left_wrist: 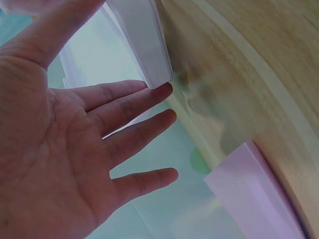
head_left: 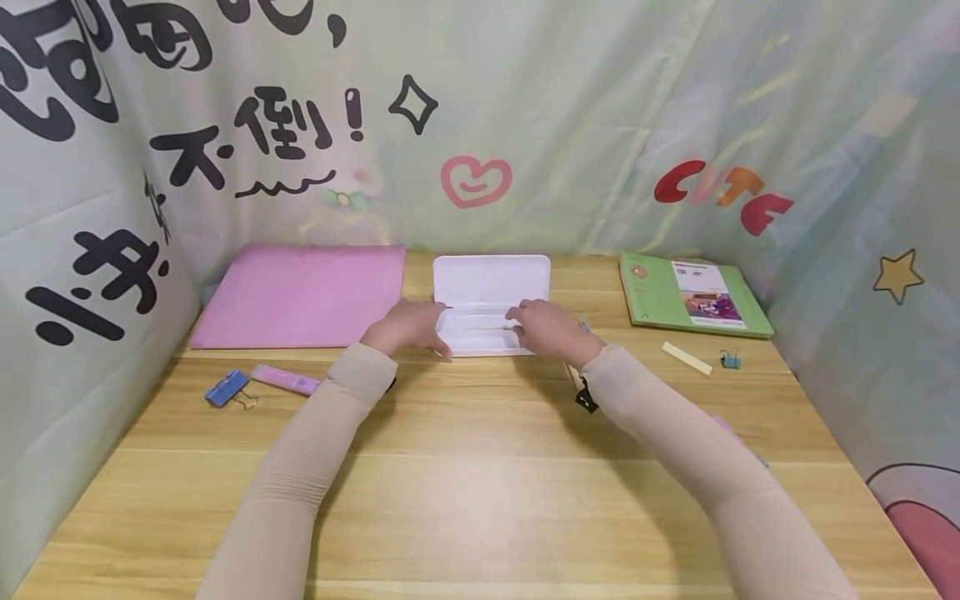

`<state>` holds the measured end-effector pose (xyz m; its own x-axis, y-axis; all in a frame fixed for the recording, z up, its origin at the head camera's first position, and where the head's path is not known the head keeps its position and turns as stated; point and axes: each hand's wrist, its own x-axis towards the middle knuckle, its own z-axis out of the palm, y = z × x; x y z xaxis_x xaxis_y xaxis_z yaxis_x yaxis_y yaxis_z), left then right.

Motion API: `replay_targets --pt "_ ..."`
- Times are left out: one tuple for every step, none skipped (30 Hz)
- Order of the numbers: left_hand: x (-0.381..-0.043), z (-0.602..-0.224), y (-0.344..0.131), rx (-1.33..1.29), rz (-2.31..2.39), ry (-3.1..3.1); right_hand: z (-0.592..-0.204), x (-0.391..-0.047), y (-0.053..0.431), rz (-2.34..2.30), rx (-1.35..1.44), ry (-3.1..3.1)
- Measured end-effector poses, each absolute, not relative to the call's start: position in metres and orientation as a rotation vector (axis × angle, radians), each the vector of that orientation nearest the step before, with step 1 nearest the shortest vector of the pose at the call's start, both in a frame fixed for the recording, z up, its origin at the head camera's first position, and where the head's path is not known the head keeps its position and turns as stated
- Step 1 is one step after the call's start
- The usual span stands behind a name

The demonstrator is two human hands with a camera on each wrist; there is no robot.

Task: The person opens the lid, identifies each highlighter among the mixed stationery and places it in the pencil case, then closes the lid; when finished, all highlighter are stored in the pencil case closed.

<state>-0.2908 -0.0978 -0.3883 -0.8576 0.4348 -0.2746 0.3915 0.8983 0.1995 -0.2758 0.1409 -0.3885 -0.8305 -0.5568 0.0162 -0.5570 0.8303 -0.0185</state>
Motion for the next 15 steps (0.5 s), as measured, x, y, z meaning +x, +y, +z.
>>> replay_targets --pt "-0.291 -0.388 -0.098 0.614 0.196 2.75 -0.387 -0.273 0.145 0.008 0.85 -3.009" --pt "-0.291 -0.389 -0.097 0.615 0.199 2.75 -0.385 -0.27 0.148 -0.035 0.774 -3.027" --pt "-0.291 -0.389 -0.097 0.615 0.202 2.751 -0.383 -0.267 0.152 -0.079 0.696 -3.045" --pt "-0.291 -0.389 -0.097 0.615 0.21 2.752 -0.381 -0.264 0.157 -0.111 0.621 -3.062" --pt "-0.29 -0.389 -0.097 0.614 0.214 2.752 -0.379 -0.261 0.161 -0.144 0.56 -3.081" --pt "-0.29 -0.389 -0.097 0.616 0.216 2.752 -0.377 -0.258 0.164 -0.156 0.507 -3.104" --pt "-0.29 -0.389 -0.097 0.616 0.219 2.751 -0.376 -0.255 0.168 -0.168 0.465 -3.134" --pt "-0.29 -0.389 -0.097 0.616 0.223 2.75 -0.374 -0.253 0.172 -0.185 0.435 -3.164" --pt "-0.29 -0.389 -0.097 0.614 0.221 2.75 -0.373 -0.25 0.175 -0.202 0.421 -3.194" --pt "-0.29 -0.389 -0.098 0.614 0.22 2.75 -0.371 -0.247 0.177 -0.22 0.415 -3.228" --pt "-0.289 -0.389 -0.098 0.619 0.218 2.752 -0.37 -0.245 0.18 -0.251 0.414 -3.265" --pt "-0.289 -0.389 -0.098 0.623 0.22 2.755 -0.369 -0.243 0.182 -0.273 0.408 -3.301" --pt "-0.289 -0.389 -0.098 0.626 0.225 2.757 -0.369 -0.241 0.184 -0.289 0.413 -3.334" --pt "-0.289 -0.389 -0.098 0.63 0.226 2.761 -0.368 -0.239 0.185 -0.313 0.416 -3.359" --pt "-0.29 -0.389 -0.098 0.634 0.227 2.766 -0.368 -0.237 0.186 -0.339 0.422 -3.379"
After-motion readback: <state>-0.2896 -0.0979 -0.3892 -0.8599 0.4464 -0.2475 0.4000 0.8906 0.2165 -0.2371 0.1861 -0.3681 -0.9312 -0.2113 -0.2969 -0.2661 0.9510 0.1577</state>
